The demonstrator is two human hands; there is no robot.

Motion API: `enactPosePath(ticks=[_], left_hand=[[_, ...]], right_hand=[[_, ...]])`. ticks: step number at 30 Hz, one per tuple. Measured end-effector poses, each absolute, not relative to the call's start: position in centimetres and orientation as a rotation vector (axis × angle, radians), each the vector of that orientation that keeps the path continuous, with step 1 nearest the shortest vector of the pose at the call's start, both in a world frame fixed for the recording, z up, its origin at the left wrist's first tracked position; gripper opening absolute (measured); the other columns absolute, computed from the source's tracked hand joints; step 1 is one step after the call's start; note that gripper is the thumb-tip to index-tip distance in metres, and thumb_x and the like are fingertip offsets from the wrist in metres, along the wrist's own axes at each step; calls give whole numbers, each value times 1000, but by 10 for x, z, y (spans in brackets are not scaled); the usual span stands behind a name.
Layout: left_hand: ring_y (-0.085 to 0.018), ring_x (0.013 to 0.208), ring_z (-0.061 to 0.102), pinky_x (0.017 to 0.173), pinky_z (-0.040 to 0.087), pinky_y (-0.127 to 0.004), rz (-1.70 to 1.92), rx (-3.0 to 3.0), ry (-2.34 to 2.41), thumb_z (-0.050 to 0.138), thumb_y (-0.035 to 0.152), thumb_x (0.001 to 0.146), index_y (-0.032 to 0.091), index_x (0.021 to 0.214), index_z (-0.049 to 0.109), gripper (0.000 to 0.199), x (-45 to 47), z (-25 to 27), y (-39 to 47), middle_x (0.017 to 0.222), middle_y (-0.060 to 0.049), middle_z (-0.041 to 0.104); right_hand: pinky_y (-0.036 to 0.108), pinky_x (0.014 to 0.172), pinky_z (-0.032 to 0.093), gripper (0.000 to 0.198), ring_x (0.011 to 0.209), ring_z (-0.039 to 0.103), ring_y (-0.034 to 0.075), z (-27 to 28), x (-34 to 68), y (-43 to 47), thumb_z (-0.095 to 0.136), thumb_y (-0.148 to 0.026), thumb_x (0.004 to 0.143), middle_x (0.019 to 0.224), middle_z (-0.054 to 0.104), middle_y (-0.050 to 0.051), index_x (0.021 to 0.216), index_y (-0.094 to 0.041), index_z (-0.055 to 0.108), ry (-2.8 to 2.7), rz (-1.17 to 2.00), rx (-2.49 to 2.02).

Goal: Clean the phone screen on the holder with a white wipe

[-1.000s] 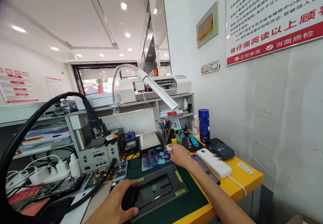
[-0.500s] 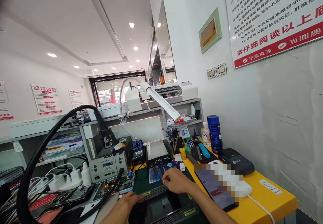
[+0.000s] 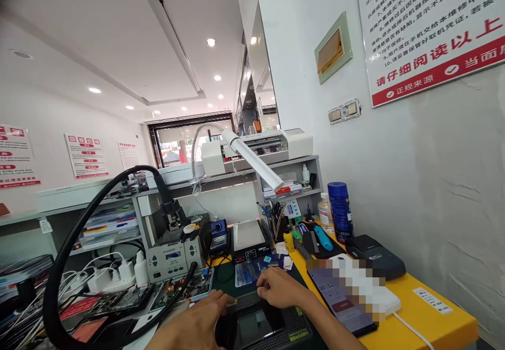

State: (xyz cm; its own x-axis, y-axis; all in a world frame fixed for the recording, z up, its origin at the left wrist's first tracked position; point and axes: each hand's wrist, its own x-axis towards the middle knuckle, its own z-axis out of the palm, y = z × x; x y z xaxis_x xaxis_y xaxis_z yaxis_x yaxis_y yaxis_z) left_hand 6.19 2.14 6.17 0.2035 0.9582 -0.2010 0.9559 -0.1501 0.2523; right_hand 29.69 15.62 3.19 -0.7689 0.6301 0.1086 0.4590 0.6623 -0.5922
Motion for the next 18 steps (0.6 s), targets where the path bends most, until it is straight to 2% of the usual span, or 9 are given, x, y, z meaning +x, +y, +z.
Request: enactPosePath(ticks=[4,8,14,16,18], left_hand=[[-42,125,57,106,48,-47,-68,2197,1816,80,44,55,13,139,57,92,70,70,27,131,-18,63],[-43,125,57,102,51,-47,-130,2176,1817,80,46,55,12,137,58,92,75,76,28,132,-19,62],[-44,125,56,105,49,-51,-170,2184,1798,86,49,49,12,136,60,98,70,69,39,132,-20,62],[-42,127,56,106,48,-50,-148,2192,1779,83,50,56,15,137,59,91,63,58,45,133,-18,62],[-39,131,55,111,45,-51,-33,2189,1740,71,46,74,19,136,59,68,56,45,52,135,-15,63]], right_hand=[[27,64,48,29,81,70,23,33,297,156,58,-34,92,87,76,11,98,-14,78,-2594,837,-821],[26,62,47,25,79,70,22,34,298,154,62,-35,88,83,76,7,91,-17,79,-2610,877,-792],[28,67,47,27,82,69,23,36,299,149,69,-37,80,86,75,6,97,-18,78,-2601,846,-855],[29,70,47,28,86,69,24,36,299,146,69,-36,78,89,75,6,98,-18,77,-2586,808,-893],[31,76,48,28,92,68,26,35,299,143,69,-34,76,93,75,7,99,-18,76,-2566,761,-932]])
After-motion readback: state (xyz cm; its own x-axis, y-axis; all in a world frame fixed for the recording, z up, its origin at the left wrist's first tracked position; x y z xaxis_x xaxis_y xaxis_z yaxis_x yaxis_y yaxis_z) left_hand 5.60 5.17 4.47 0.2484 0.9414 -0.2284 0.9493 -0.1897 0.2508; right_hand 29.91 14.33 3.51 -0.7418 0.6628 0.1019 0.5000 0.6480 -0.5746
